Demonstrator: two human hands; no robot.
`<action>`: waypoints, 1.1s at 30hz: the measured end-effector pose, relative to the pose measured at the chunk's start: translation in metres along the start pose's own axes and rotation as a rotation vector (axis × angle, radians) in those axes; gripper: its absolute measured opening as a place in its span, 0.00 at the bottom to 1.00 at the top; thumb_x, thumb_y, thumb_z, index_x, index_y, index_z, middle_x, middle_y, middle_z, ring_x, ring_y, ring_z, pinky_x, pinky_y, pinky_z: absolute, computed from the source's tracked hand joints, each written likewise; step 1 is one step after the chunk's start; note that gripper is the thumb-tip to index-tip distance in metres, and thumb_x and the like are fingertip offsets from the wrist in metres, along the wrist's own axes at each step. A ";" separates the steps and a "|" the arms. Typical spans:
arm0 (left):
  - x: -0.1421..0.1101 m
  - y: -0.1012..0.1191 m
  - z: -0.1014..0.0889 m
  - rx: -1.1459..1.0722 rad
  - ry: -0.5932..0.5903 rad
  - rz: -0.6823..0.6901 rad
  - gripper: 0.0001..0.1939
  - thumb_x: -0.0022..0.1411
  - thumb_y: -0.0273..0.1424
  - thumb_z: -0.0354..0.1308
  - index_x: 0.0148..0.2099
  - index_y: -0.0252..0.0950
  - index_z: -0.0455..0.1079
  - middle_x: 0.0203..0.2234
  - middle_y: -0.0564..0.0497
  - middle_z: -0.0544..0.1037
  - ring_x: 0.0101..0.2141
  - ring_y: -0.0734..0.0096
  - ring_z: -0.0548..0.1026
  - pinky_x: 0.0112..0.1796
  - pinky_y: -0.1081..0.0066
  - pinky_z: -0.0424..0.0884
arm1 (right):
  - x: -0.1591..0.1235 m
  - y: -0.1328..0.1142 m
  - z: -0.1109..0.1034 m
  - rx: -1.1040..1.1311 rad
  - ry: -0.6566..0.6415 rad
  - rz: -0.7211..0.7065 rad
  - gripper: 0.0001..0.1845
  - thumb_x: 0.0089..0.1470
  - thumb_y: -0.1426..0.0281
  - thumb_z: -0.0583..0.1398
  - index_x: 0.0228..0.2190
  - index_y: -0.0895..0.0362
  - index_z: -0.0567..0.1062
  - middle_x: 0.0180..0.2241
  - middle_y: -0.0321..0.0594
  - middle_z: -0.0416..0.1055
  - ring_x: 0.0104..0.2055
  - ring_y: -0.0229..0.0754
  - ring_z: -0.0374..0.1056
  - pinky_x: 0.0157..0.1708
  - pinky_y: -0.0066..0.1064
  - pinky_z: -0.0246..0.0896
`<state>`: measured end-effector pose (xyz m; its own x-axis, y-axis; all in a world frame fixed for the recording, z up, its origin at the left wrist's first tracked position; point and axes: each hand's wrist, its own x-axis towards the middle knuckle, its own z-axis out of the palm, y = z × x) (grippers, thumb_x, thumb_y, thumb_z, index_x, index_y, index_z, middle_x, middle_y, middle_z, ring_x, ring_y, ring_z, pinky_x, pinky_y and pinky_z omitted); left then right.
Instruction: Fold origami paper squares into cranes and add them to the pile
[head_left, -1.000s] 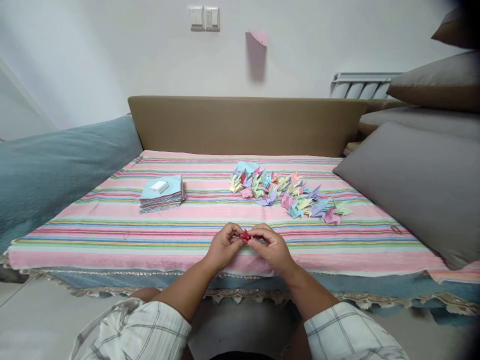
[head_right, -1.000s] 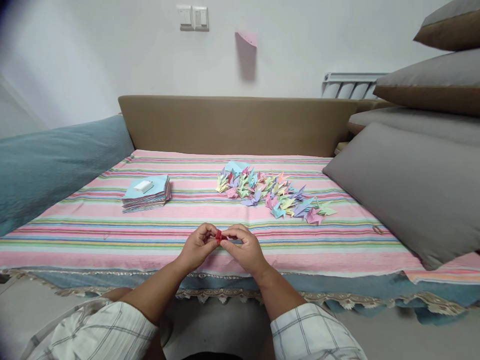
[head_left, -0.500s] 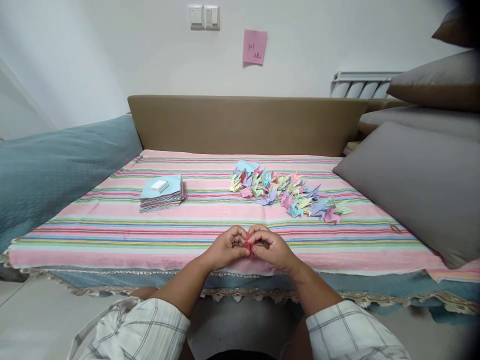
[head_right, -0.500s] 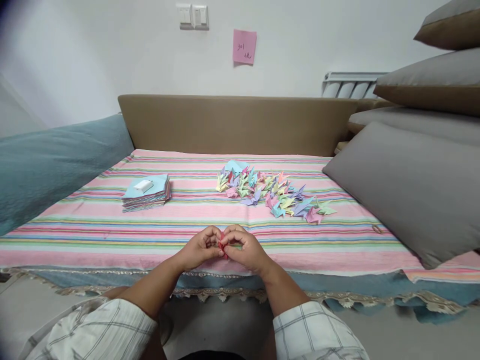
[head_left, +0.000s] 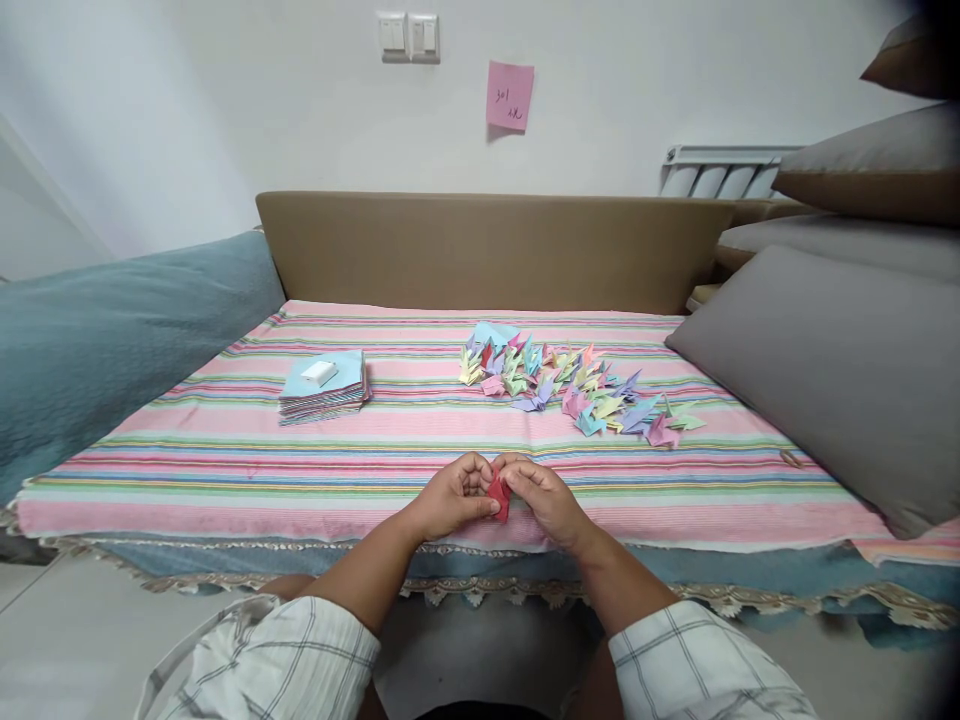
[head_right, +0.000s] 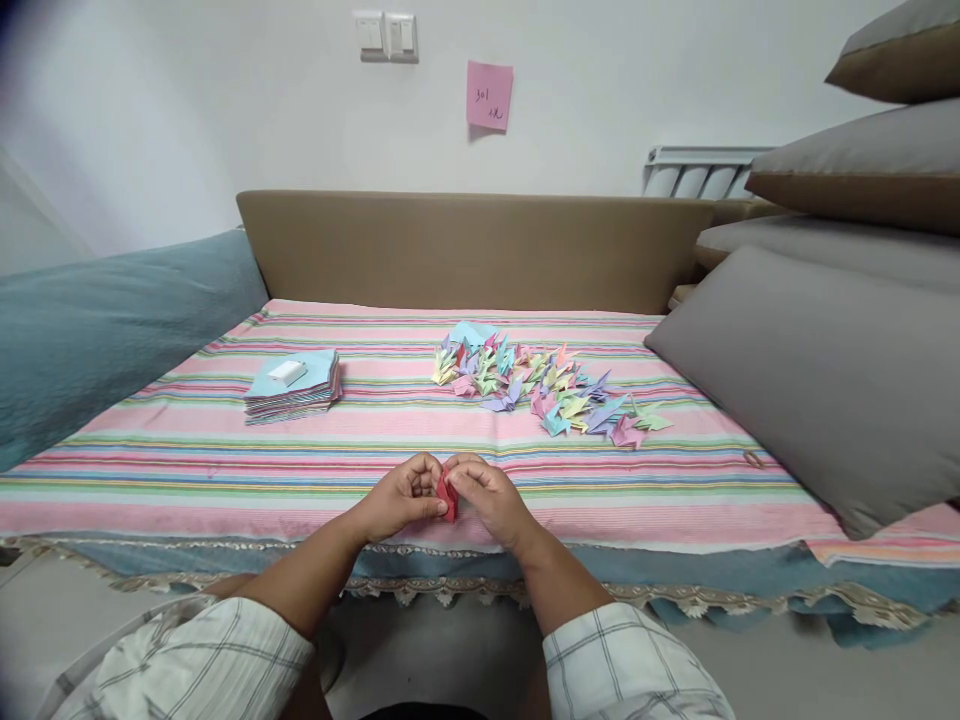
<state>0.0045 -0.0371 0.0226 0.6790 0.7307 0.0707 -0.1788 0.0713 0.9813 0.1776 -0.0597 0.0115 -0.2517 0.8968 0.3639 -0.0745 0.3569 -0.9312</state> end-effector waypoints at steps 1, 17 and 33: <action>0.000 -0.001 0.000 -0.013 0.012 0.003 0.19 0.46 0.31 0.67 0.34 0.35 0.58 0.24 0.56 0.71 0.26 0.77 0.71 0.30 0.74 0.65 | 0.000 0.000 0.000 0.005 0.007 0.001 0.14 0.53 0.58 0.56 0.28 0.54 0.76 0.38 0.41 0.68 0.45 0.43 0.63 0.49 0.37 0.54; 0.002 -0.004 -0.001 0.005 0.054 0.015 0.18 0.47 0.31 0.66 0.33 0.35 0.57 0.24 0.56 0.71 0.27 0.77 0.71 0.30 0.73 0.66 | 0.001 -0.004 -0.004 -0.108 0.066 -0.031 0.09 0.48 0.61 0.62 0.28 0.53 0.78 0.36 0.42 0.70 0.43 0.43 0.66 0.46 0.37 0.59; 0.003 -0.002 0.003 0.070 0.108 0.051 0.18 0.46 0.32 0.66 0.31 0.35 0.57 0.23 0.56 0.71 0.27 0.75 0.72 0.32 0.73 0.65 | 0.001 -0.001 -0.002 0.016 0.069 0.021 0.09 0.45 0.61 0.64 0.28 0.52 0.78 0.36 0.41 0.70 0.43 0.43 0.65 0.45 0.37 0.59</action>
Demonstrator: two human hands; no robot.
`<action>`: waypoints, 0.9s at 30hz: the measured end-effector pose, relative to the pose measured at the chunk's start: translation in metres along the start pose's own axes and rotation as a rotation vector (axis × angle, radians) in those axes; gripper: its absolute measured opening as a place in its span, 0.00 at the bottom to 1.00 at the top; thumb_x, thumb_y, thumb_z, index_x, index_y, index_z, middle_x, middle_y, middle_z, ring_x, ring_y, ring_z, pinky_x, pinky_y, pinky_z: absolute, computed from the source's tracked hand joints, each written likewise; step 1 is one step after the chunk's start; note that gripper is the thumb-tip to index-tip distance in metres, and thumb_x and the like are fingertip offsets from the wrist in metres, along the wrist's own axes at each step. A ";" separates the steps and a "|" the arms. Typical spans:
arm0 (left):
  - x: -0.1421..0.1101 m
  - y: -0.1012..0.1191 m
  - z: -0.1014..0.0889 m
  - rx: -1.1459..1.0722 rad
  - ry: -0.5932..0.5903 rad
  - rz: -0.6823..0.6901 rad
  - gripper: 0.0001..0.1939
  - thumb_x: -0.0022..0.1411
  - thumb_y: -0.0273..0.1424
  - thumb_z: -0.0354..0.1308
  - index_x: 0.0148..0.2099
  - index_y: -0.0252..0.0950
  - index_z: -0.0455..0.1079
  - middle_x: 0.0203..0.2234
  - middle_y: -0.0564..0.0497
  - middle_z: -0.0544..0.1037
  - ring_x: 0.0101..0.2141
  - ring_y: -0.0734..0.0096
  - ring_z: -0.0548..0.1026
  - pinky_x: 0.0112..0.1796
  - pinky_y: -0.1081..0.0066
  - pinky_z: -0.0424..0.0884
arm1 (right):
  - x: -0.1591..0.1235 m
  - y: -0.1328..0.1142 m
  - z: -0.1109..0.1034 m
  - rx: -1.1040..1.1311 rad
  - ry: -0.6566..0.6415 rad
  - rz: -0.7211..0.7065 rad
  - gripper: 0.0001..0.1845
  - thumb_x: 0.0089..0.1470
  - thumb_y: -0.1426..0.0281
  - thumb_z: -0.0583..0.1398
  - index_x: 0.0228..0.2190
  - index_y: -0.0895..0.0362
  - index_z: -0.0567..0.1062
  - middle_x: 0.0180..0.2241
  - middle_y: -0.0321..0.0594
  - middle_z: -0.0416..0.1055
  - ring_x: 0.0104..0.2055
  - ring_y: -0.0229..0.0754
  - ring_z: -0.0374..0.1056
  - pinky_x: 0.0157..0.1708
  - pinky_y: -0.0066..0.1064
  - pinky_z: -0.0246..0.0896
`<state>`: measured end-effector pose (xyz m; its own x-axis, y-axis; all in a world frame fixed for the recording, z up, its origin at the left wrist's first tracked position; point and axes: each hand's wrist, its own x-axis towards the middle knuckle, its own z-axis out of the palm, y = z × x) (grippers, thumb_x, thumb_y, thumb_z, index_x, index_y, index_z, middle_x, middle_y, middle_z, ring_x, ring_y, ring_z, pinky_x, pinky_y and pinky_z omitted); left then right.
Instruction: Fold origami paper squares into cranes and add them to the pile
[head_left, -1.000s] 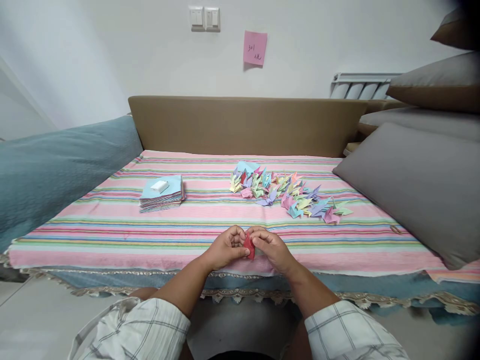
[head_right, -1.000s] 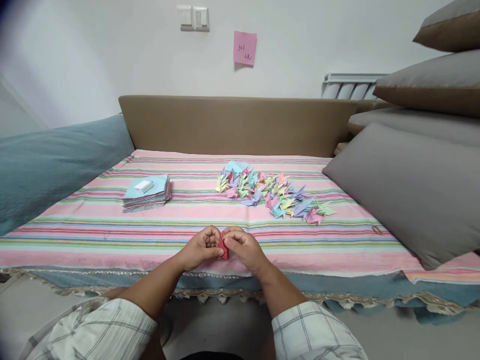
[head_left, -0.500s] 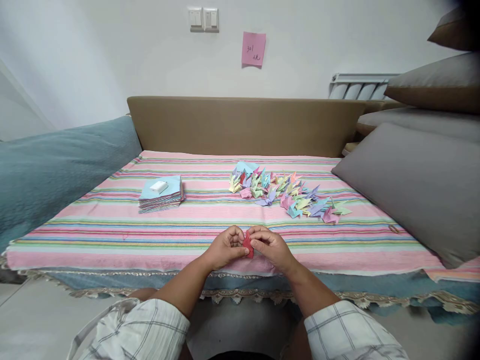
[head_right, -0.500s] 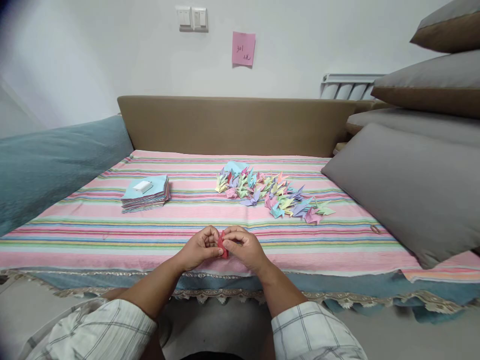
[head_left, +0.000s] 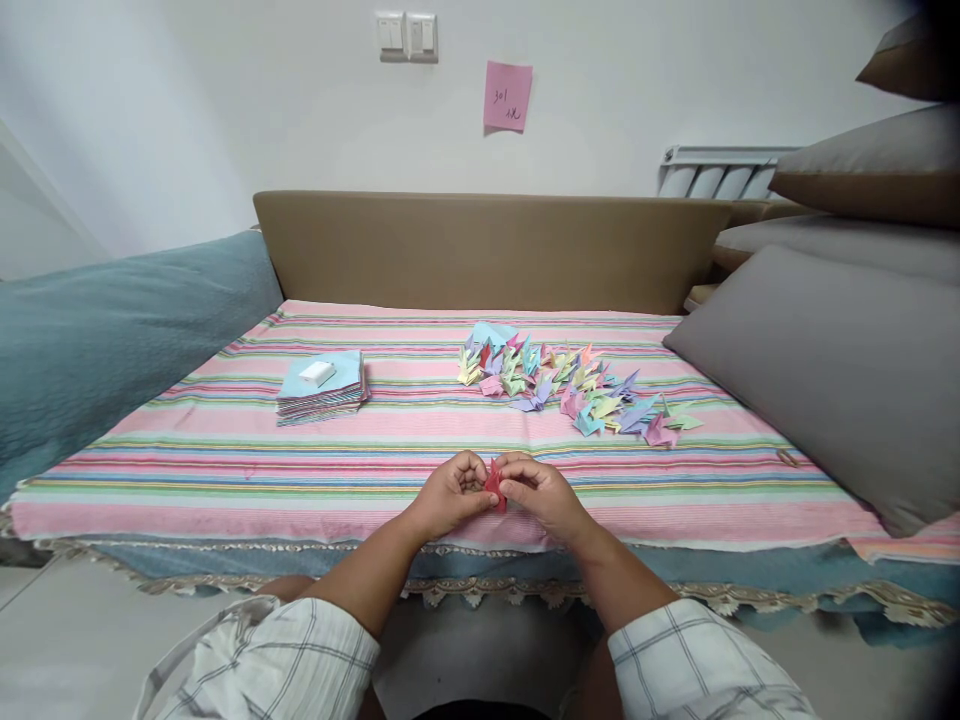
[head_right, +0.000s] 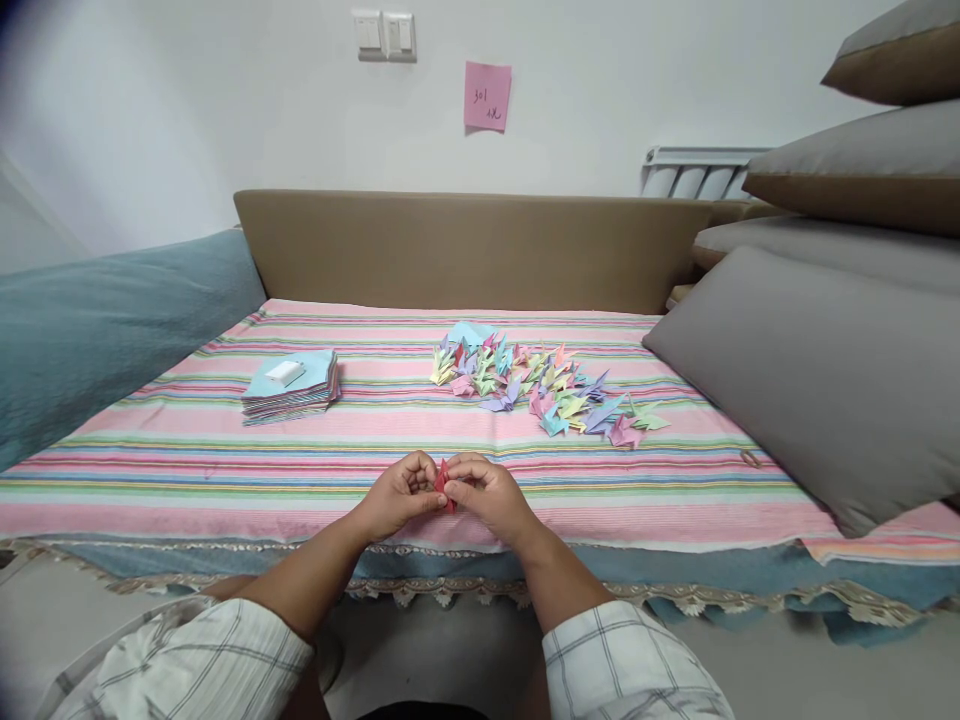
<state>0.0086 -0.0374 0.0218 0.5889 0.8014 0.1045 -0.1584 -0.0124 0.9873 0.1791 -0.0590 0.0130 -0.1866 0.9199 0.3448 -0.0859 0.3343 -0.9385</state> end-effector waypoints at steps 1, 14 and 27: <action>0.000 0.000 0.000 -0.006 0.002 0.001 0.18 0.46 0.32 0.66 0.31 0.35 0.57 0.24 0.56 0.71 0.27 0.75 0.72 0.32 0.72 0.65 | 0.000 0.001 0.000 0.027 -0.002 0.017 0.09 0.45 0.60 0.64 0.27 0.52 0.78 0.36 0.40 0.70 0.42 0.42 0.66 0.45 0.37 0.59; 0.000 -0.002 0.000 0.020 0.036 0.005 0.19 0.45 0.33 0.67 0.31 0.35 0.58 0.23 0.57 0.69 0.25 0.78 0.69 0.30 0.74 0.63 | 0.001 0.001 0.004 -0.027 0.079 -0.088 0.07 0.48 0.65 0.62 0.24 0.55 0.74 0.30 0.38 0.68 0.37 0.39 0.65 0.41 0.32 0.60; 0.002 0.000 0.003 0.088 0.157 0.028 0.19 0.44 0.32 0.66 0.34 0.36 0.58 0.23 0.58 0.68 0.23 0.80 0.66 0.28 0.76 0.62 | 0.002 0.006 0.006 0.013 0.113 0.045 0.09 0.46 0.62 0.62 0.26 0.56 0.73 0.31 0.38 0.70 0.36 0.40 0.66 0.40 0.33 0.61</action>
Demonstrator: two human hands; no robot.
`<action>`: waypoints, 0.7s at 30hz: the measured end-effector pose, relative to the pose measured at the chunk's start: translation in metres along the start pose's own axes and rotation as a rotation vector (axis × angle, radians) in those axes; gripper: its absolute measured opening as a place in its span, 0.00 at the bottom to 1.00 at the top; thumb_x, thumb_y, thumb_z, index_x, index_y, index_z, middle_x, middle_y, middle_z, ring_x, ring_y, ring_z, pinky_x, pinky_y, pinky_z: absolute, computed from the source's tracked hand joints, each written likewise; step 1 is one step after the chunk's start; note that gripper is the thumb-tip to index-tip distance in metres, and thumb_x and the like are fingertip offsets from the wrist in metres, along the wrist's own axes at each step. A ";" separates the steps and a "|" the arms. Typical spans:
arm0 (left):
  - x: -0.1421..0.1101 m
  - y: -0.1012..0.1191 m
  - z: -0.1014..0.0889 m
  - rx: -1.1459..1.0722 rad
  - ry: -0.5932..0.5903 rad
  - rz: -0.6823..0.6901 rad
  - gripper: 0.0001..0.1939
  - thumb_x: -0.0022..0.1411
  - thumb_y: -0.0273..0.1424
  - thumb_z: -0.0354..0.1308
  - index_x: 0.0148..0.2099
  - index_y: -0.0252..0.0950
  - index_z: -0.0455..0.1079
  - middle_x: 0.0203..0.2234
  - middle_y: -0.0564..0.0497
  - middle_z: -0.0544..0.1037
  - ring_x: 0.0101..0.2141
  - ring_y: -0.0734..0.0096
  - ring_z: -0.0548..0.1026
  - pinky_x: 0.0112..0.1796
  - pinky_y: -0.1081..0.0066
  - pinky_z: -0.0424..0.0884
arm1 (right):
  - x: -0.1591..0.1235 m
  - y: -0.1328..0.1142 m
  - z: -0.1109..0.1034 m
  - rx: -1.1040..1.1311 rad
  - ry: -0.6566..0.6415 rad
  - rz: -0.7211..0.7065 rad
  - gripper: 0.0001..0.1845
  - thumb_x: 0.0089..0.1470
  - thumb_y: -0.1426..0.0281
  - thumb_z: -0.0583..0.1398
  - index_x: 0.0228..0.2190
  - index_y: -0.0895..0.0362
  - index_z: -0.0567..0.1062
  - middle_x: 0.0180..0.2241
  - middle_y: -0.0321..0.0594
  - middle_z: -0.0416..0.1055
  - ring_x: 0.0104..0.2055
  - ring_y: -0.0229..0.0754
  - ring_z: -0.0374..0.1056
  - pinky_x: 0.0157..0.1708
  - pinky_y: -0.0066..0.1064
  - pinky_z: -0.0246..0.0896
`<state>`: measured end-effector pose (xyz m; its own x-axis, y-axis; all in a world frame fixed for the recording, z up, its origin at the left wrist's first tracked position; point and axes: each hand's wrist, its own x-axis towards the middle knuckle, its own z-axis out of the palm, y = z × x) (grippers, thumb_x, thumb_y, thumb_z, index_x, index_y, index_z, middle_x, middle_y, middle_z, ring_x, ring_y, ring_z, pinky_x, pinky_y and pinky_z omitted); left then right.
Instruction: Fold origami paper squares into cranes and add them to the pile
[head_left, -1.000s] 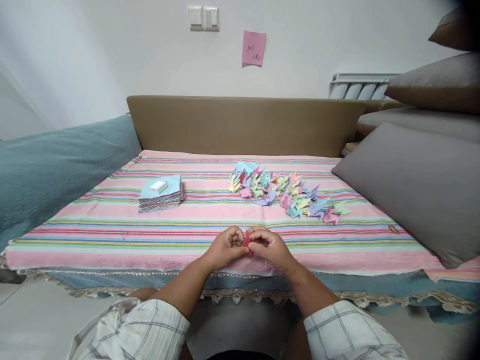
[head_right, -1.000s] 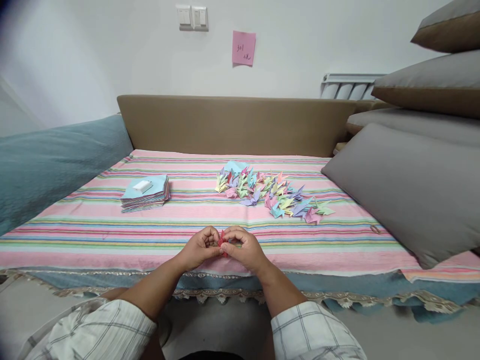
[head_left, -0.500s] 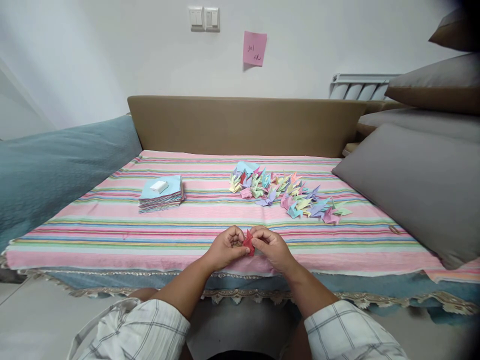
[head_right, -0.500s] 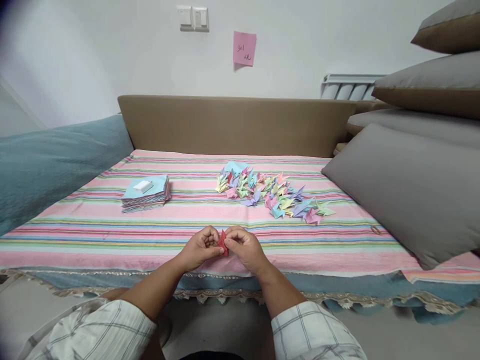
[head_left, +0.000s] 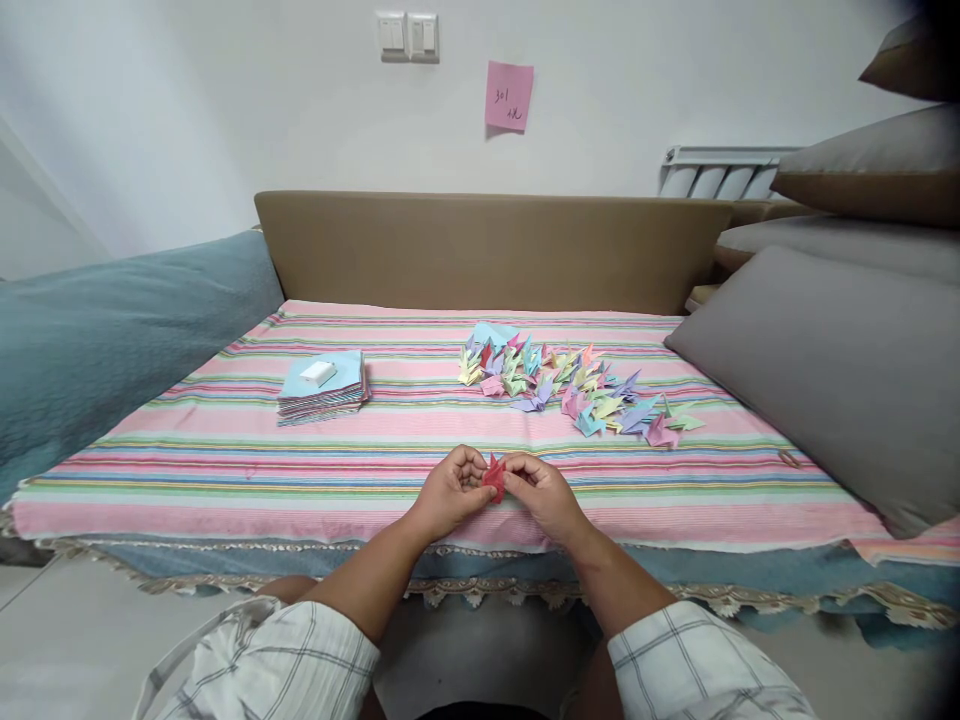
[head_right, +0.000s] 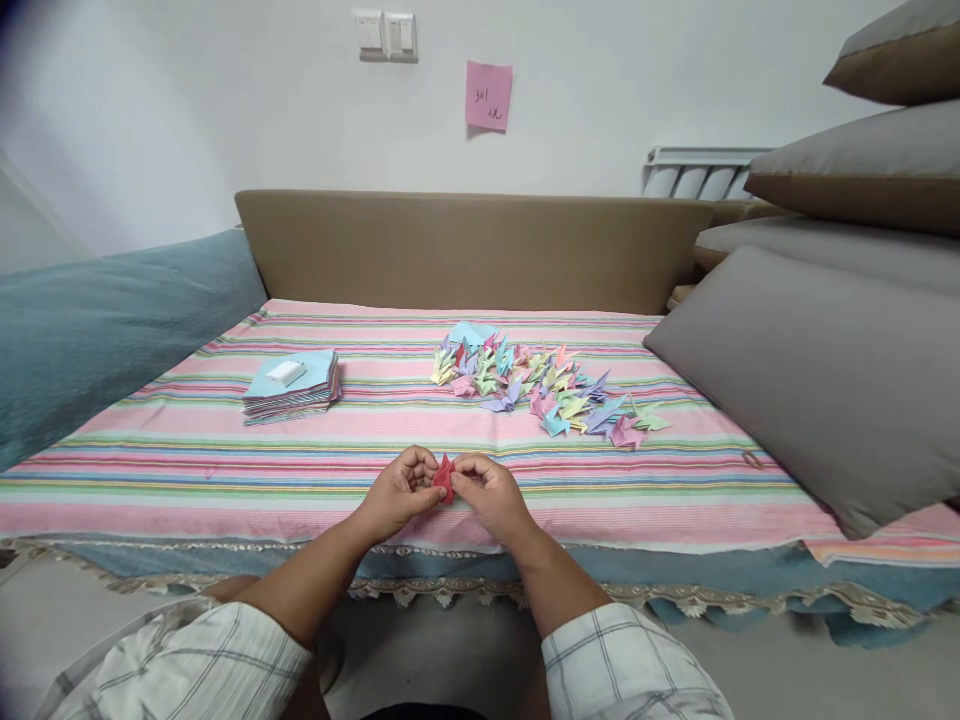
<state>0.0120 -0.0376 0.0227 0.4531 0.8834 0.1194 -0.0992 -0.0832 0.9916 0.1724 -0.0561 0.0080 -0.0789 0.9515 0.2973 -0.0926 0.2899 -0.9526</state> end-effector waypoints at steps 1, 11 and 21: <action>0.000 0.000 0.000 0.010 0.009 0.006 0.19 0.45 0.32 0.66 0.34 0.36 0.58 0.23 0.59 0.68 0.23 0.81 0.66 0.28 0.76 0.62 | -0.001 0.000 0.001 0.056 -0.003 0.028 0.10 0.45 0.62 0.62 0.29 0.55 0.73 0.31 0.38 0.71 0.35 0.40 0.67 0.39 0.33 0.62; -0.002 -0.001 0.002 -0.124 0.001 -0.047 0.22 0.43 0.30 0.68 0.36 0.36 0.59 0.22 0.59 0.71 0.23 0.80 0.70 0.28 0.77 0.64 | -0.001 0.002 0.009 0.163 0.066 0.081 0.17 0.40 0.66 0.66 0.34 0.55 0.67 0.26 0.33 0.69 0.28 0.35 0.66 0.30 0.28 0.62; -0.002 0.002 0.002 -0.353 -0.049 -0.226 0.23 0.39 0.30 0.70 0.35 0.33 0.61 0.24 0.49 0.77 0.27 0.69 0.76 0.24 0.78 0.66 | -0.003 -0.003 0.005 0.157 0.031 0.078 0.14 0.45 0.61 0.63 0.33 0.55 0.73 0.27 0.35 0.71 0.26 0.35 0.65 0.27 0.29 0.65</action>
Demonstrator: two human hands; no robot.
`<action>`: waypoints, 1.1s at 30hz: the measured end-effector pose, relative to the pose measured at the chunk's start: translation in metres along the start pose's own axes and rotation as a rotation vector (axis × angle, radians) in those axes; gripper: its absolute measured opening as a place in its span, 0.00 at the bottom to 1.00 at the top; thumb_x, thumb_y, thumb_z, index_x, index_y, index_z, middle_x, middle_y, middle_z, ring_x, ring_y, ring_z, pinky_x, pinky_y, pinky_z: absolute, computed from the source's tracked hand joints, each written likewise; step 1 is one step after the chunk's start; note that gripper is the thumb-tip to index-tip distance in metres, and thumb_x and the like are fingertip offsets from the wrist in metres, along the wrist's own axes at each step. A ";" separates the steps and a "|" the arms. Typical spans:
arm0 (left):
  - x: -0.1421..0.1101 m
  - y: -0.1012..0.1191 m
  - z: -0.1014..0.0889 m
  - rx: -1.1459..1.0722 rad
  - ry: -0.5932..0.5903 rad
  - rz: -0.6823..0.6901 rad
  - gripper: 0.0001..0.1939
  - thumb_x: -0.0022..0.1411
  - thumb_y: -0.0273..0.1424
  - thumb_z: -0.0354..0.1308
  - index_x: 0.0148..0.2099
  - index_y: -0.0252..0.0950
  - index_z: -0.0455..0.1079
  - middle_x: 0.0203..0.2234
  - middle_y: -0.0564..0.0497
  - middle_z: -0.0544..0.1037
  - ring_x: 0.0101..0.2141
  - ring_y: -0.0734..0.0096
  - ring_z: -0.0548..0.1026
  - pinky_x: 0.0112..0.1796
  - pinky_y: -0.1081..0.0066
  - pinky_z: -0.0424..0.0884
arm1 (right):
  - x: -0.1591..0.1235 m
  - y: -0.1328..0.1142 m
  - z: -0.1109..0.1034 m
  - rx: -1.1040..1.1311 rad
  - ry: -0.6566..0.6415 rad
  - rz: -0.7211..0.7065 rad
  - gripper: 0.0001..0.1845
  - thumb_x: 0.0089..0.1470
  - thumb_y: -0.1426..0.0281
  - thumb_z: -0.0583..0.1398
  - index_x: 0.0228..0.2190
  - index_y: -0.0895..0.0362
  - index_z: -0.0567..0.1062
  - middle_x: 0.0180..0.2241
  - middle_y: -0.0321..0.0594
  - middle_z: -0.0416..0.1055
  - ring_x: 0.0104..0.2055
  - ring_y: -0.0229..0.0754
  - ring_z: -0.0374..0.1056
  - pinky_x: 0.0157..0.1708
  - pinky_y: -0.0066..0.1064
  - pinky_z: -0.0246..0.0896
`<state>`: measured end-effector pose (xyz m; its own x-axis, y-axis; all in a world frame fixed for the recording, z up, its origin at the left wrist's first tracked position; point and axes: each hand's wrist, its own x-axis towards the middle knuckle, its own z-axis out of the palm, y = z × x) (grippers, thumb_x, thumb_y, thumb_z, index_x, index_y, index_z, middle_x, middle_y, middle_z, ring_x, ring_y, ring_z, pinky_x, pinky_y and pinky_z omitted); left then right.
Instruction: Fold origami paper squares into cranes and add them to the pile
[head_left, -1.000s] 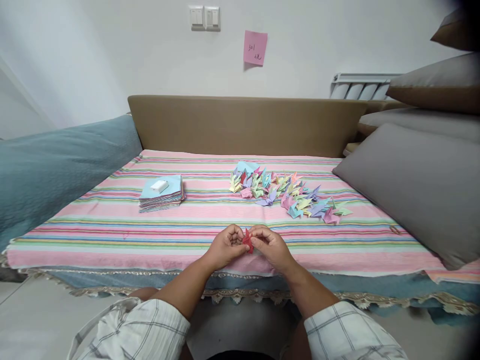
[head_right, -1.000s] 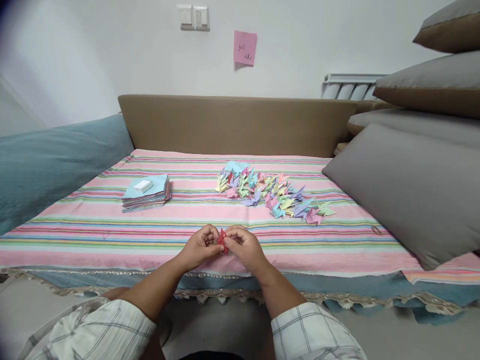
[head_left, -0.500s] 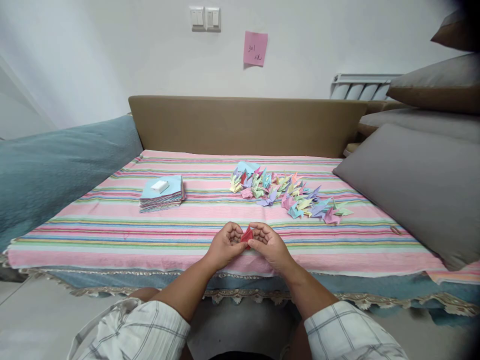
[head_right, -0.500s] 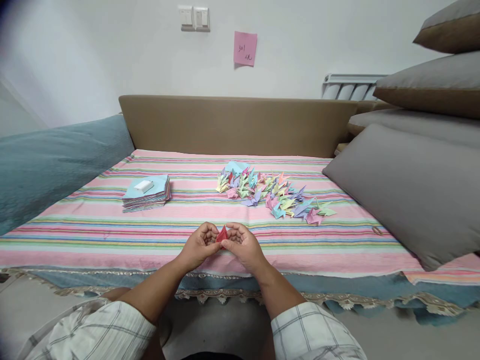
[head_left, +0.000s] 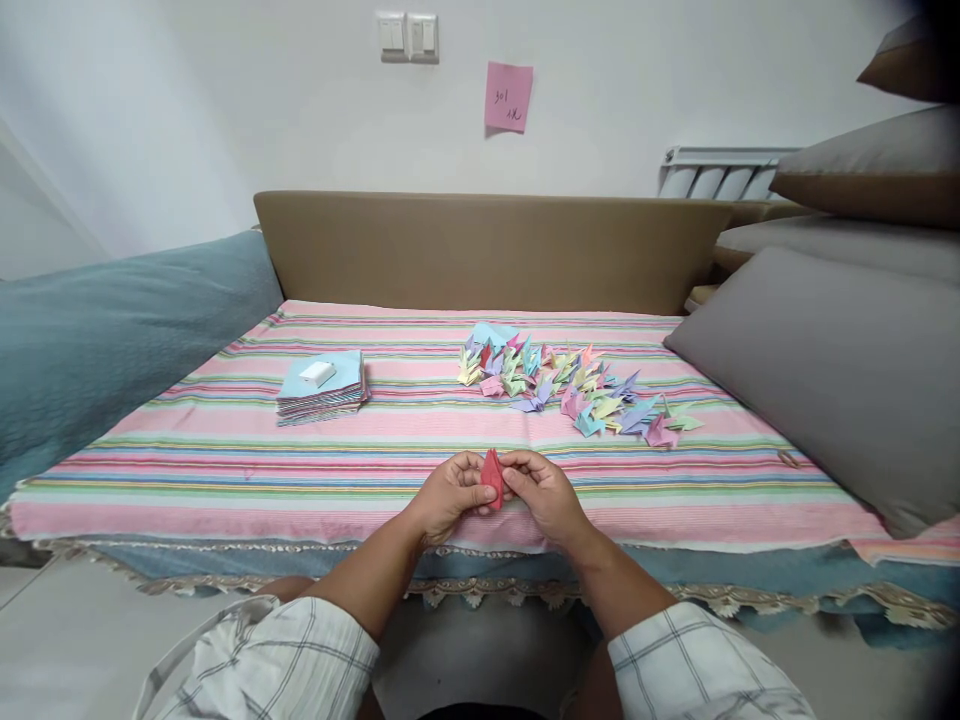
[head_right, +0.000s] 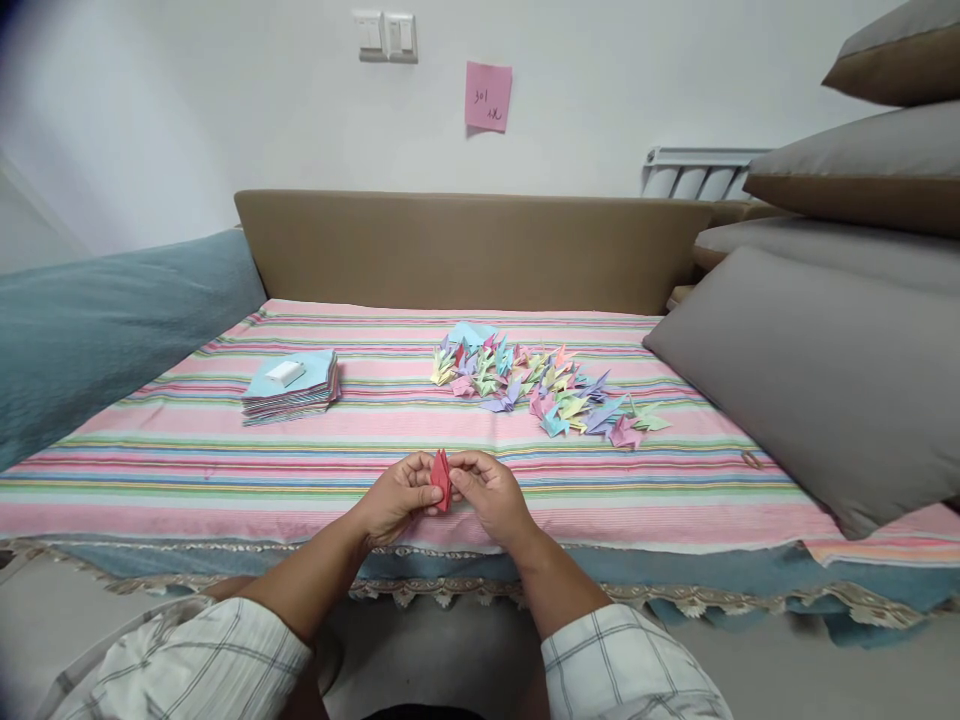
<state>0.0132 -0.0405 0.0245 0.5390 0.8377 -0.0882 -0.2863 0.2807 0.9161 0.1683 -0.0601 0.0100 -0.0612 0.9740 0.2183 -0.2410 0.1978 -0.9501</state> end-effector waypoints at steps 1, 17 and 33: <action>0.000 0.000 0.000 -0.005 -0.001 -0.010 0.23 0.39 0.30 0.71 0.34 0.33 0.62 0.24 0.49 0.77 0.27 0.70 0.76 0.24 0.78 0.66 | 0.000 0.000 0.000 -0.004 -0.005 0.001 0.14 0.45 0.61 0.63 0.34 0.55 0.73 0.27 0.36 0.71 0.26 0.35 0.65 0.27 0.29 0.65; 0.000 -0.003 -0.006 -0.022 -0.076 -0.039 0.22 0.38 0.29 0.71 0.33 0.32 0.63 0.19 0.54 0.74 0.20 0.78 0.71 0.22 0.79 0.66 | -0.001 -0.011 -0.008 -0.128 -0.110 -0.042 0.13 0.45 0.62 0.64 0.34 0.53 0.76 0.36 0.39 0.74 0.40 0.41 0.68 0.44 0.37 0.62; -0.001 0.000 -0.005 0.043 -0.107 -0.153 0.23 0.35 0.29 0.72 0.35 0.30 0.68 0.20 0.53 0.75 0.19 0.78 0.71 0.20 0.79 0.66 | 0.002 -0.011 -0.015 -0.157 -0.294 -0.070 0.07 0.45 0.66 0.63 0.28 0.55 0.72 0.33 0.37 0.65 0.38 0.39 0.63 0.41 0.31 0.59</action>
<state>0.0080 -0.0390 0.0230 0.6552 0.7316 -0.1881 -0.1616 0.3790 0.9112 0.1854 -0.0587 0.0176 -0.3323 0.8882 0.3173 -0.1034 0.3001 -0.9483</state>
